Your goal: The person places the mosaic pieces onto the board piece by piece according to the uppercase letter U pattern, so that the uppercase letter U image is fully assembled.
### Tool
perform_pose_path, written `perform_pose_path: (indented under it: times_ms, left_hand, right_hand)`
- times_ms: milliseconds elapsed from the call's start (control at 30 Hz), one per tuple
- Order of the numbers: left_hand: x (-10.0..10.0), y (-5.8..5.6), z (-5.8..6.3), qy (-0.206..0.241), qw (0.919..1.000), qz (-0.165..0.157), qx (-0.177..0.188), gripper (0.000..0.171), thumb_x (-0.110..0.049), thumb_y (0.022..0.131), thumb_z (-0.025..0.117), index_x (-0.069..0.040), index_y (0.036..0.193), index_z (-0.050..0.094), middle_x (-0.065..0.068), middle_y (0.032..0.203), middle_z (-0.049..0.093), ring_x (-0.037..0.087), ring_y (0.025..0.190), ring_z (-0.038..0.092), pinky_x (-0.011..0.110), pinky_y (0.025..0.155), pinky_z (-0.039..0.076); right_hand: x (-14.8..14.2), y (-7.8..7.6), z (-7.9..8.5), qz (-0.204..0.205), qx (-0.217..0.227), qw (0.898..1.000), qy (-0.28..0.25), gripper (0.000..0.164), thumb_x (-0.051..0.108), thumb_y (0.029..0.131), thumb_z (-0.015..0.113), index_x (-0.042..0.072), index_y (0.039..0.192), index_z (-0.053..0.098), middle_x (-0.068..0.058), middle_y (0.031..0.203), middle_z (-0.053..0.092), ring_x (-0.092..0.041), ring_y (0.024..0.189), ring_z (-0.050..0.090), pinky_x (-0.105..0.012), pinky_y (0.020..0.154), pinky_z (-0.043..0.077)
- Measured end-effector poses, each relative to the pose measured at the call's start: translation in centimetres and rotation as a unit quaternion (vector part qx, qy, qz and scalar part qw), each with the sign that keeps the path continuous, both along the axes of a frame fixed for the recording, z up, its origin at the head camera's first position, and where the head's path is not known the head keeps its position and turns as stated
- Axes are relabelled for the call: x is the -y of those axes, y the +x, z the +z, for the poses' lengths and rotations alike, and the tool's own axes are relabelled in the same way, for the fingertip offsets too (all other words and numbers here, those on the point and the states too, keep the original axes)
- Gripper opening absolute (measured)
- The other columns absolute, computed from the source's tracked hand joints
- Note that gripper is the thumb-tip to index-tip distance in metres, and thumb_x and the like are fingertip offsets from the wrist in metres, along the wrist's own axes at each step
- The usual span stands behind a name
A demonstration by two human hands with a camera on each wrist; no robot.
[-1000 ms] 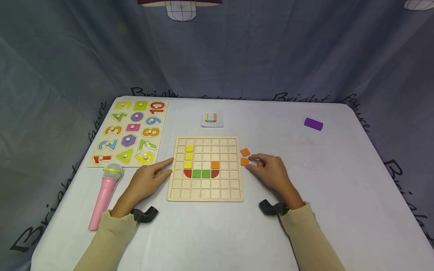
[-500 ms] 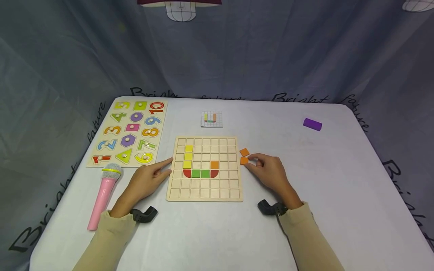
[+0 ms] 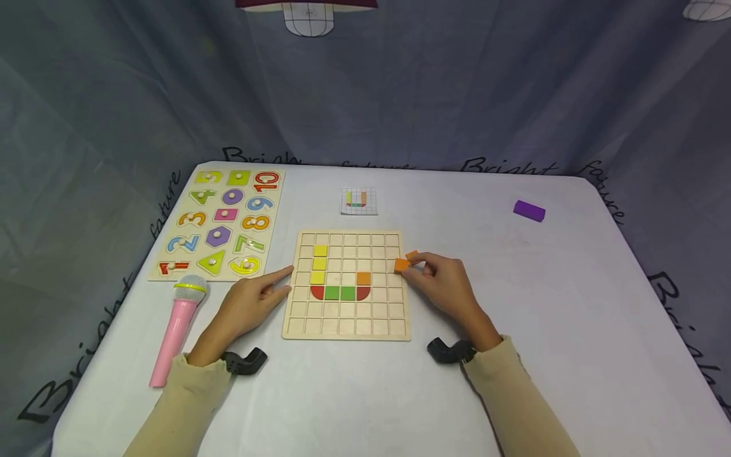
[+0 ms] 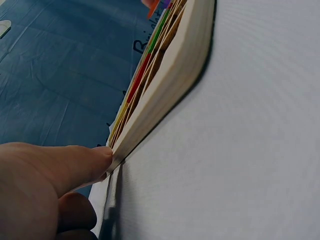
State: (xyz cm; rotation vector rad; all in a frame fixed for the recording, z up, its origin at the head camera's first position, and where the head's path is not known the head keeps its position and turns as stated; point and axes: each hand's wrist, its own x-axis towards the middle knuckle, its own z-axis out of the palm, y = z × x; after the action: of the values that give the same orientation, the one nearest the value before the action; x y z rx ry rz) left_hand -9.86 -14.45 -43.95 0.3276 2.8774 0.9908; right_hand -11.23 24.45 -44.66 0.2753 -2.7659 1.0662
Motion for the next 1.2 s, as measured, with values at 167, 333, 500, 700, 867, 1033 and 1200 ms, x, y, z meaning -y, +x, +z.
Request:
perform_pose_path:
  times_ms: [167, 333, 500, 700, 867, 1033, 1200]
  left_hand:
    - [-0.1, 0.0, 0.0, 0.000, 1.0000, -0.001, 0.000, 0.046, -0.031, 0.098, 0.070, -0.024, 0.143, 0.063, -0.003, 0.057, 0.043, 0.013, 0.051, 0.039, 0.029, 0.052, 0.030]
    - [-0.2, 0.0, 0.0, 0.001, 1.0000, -0.001, 0.000, 0.046, -0.031, 0.098, 0.071, -0.024, 0.143, 0.063, -0.003, 0.056, 0.043, 0.013, 0.051, 0.039, 0.029, 0.052, 0.029]
    - [-0.2, 0.0, 0.0, -0.001, 1.0000, -0.001, 0.000, 0.046, -0.031, 0.098, 0.071, -0.024, 0.143, 0.063, -0.003, 0.057, 0.043, 0.013, 0.051, 0.039, 0.029, 0.052, 0.029]
    - [-0.2, 0.0, 0.0, -0.003, 1.0000, 0.000, 0.002, 0.046, -0.031, 0.098, 0.070, -0.024, 0.143, 0.063, -0.003, 0.057, 0.043, 0.012, 0.052, 0.039, 0.029, 0.052, 0.030]
    - [-0.2, 0.0, 0.0, -0.004, 1.0000, 0.003, 0.007, 0.046, -0.032, 0.098, 0.070, -0.024, 0.143, 0.063, -0.003, 0.057, 0.043, 0.013, 0.051, 0.039, 0.029, 0.052, 0.029]
    - [-0.2, 0.0, -0.1, -0.002, 1.0000, -0.001, 0.003, 0.046, -0.032, 0.098, 0.070, -0.024, 0.143, 0.063, -0.003, 0.057, 0.043, 0.013, 0.051, 0.039, 0.029, 0.052, 0.030]
    - [-0.1, 0.0, 0.0, -0.003, 1.0000, 0.001, 0.001, 0.046, -0.031, 0.098, 0.071, -0.024, 0.143, 0.063, -0.003, 0.057, 0.043, 0.012, 0.051, 0.038, 0.029, 0.052, 0.030]
  right_hand:
    - [0.9, -0.3, 0.2, 0.009, 0.005, 1.000, -0.002, 0.023, 0.021, 0.089, 0.082, 0.009, 0.108, 0.077, 0.004, 0.061, 0.045, -0.014, 0.054, 0.040, -0.028, 0.052, 0.031]
    - [1.9, -0.5, 0.4, 0.015, 0.022, 1.000, -0.005, 0.025, 0.023, 0.089, 0.082, 0.009, 0.109, 0.077, 0.003, 0.062, 0.045, -0.016, 0.056, 0.041, -0.029, 0.053, 0.030]
    - [2.4, -0.7, 0.3, 0.030, 0.028, 0.999, -0.016, 0.025, 0.025, 0.090, 0.081, 0.009, 0.110, 0.077, 0.003, 0.062, 0.046, -0.015, 0.054, 0.041, -0.028, 0.052, 0.031]
    - [3.4, -1.1, 0.0, 0.042, 0.040, 0.998, -0.017, 0.026, 0.026, 0.090, 0.081, 0.011, 0.110, 0.077, 0.003, 0.060, 0.048, -0.014, 0.053, 0.043, -0.028, 0.051, 0.031]
    - [4.4, -1.5, 0.1, 0.055, 0.040, 0.998, -0.013, 0.024, 0.024, 0.088, 0.082, 0.011, 0.108, 0.077, 0.004, 0.061, 0.049, -0.015, 0.054, 0.044, -0.030, 0.055, 0.033]
    - [4.8, -1.7, 0.2, 0.060, 0.039, 0.997, -0.006, 0.024, 0.024, 0.088, 0.082, 0.010, 0.107, 0.077, 0.004, 0.059, 0.047, -0.016, 0.053, 0.043, -0.034, 0.063, 0.032]
    - [4.8, -1.9, 0.2, 0.073, 0.034, 0.997, -0.003, 0.024, 0.025, 0.089, 0.082, 0.011, 0.107, 0.077, 0.004, 0.059, 0.046, -0.014, 0.052, 0.041, -0.031, 0.059, 0.032]
